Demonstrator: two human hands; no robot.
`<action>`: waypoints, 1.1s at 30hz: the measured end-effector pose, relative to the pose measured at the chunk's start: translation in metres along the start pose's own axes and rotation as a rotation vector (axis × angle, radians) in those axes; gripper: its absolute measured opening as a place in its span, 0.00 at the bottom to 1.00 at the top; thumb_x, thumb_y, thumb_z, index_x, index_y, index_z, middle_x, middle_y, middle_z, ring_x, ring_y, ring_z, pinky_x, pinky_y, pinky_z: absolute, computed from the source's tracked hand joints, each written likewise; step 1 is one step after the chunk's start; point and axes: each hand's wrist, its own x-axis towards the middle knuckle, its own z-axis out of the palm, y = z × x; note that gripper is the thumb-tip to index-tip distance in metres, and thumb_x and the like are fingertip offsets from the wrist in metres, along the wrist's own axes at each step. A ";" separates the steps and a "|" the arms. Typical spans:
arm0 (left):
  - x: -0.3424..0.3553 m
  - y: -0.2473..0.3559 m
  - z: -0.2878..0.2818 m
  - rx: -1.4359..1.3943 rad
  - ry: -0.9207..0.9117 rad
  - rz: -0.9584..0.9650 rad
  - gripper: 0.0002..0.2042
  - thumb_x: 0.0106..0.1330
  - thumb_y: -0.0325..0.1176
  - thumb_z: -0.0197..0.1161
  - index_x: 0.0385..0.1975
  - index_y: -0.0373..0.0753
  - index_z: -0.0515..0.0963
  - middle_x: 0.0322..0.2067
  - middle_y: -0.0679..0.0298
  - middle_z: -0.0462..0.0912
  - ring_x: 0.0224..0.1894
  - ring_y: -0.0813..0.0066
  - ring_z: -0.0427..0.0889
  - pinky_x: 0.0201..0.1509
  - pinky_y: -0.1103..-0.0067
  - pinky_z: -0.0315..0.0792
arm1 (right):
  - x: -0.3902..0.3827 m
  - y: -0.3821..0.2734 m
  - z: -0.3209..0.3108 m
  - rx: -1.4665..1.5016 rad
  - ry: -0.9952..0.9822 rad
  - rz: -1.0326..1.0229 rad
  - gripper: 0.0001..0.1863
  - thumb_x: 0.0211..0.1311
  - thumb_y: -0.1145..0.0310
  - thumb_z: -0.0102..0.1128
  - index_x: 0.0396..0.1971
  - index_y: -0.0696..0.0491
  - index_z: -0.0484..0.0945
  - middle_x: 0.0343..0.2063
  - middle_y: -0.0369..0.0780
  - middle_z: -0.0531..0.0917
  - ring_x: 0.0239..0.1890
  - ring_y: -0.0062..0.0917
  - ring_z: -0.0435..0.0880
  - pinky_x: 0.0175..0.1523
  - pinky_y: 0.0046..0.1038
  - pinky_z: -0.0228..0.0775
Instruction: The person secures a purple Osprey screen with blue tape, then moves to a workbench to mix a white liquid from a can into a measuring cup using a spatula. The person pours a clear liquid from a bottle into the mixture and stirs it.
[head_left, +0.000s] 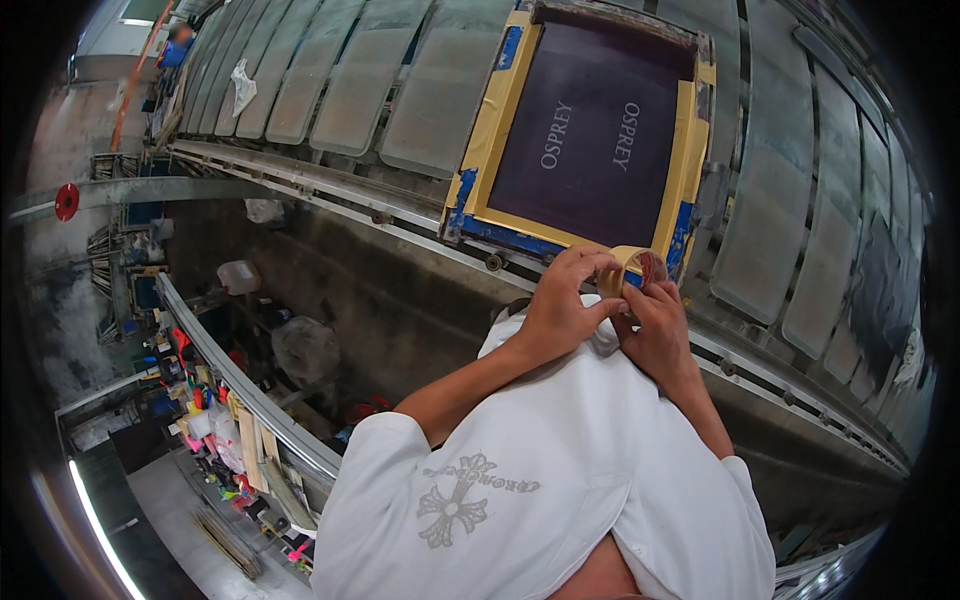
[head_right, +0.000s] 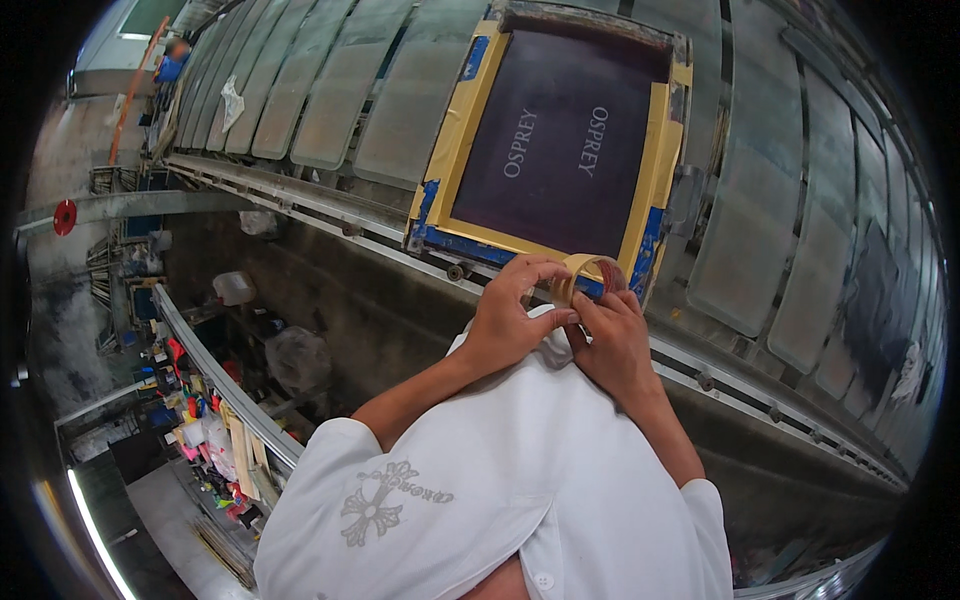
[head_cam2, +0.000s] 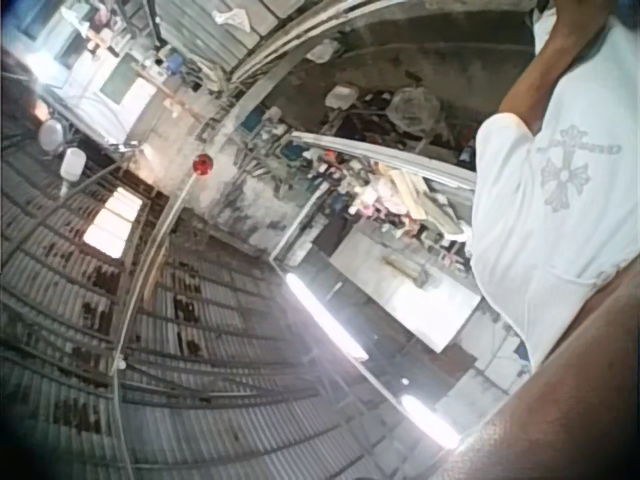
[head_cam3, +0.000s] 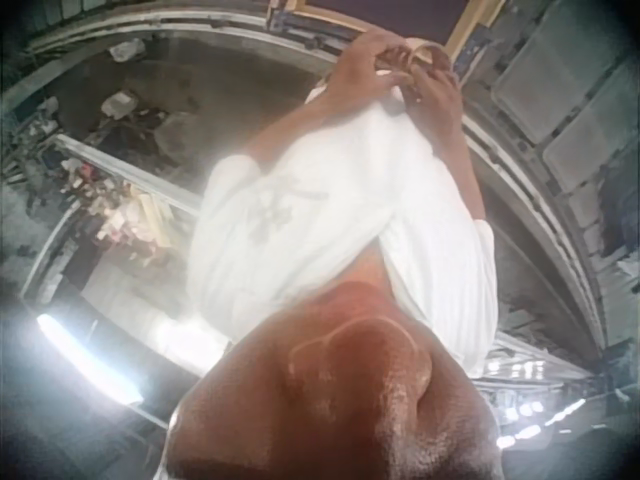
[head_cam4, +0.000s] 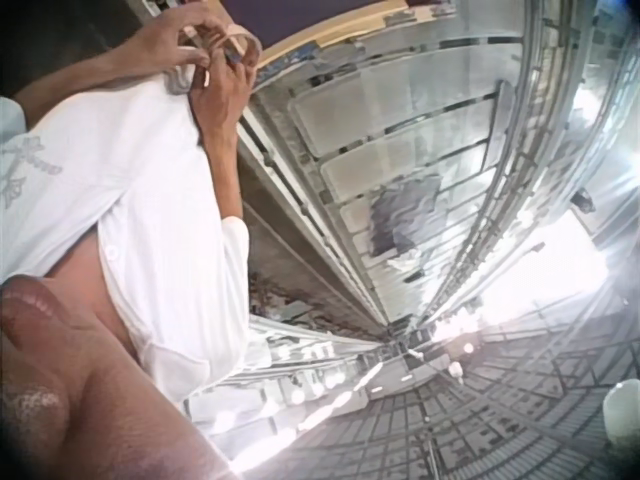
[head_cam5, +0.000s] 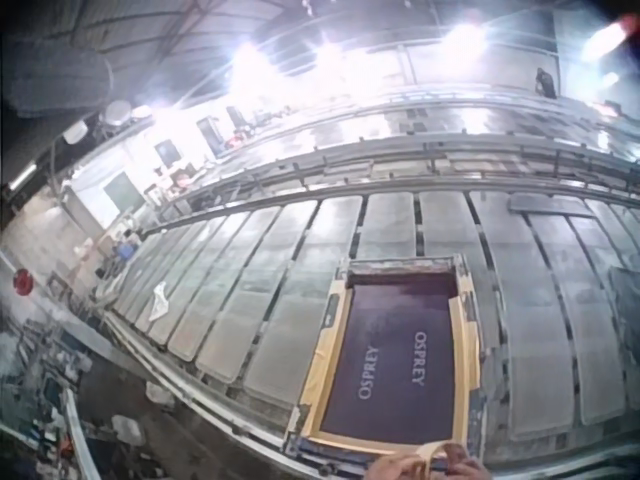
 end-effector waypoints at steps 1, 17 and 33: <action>0.000 -0.001 -0.001 -0.029 -0.002 -0.037 0.19 0.54 0.31 0.78 0.44 0.37 0.80 0.47 0.60 0.80 0.51 0.70 0.78 0.57 0.75 0.71 | 0.000 -0.001 -0.002 0.035 -0.033 0.028 0.15 0.47 0.77 0.71 0.38 0.56 0.82 0.25 0.40 0.83 0.31 0.32 0.81 0.46 0.32 0.67; 0.021 0.019 -0.017 0.019 0.082 -0.123 0.10 0.62 0.33 0.73 0.34 0.32 0.84 0.32 0.62 0.87 0.32 0.80 0.82 0.40 0.82 0.76 | 0.009 0.025 -0.024 0.345 0.173 0.250 0.18 0.65 0.61 0.67 0.20 0.59 0.81 0.08 0.37 0.66 0.14 0.19 0.60 0.22 0.29 0.51; -0.024 -0.001 -0.026 -0.201 0.864 0.085 0.05 0.66 0.28 0.69 0.35 0.33 0.84 0.29 0.68 0.84 0.30 0.81 0.80 0.35 0.82 0.74 | -0.022 0.070 -0.029 0.816 0.783 0.727 0.21 0.66 0.59 0.68 0.15 0.51 0.75 0.18 0.25 0.71 0.23 0.10 0.65 0.26 0.22 0.56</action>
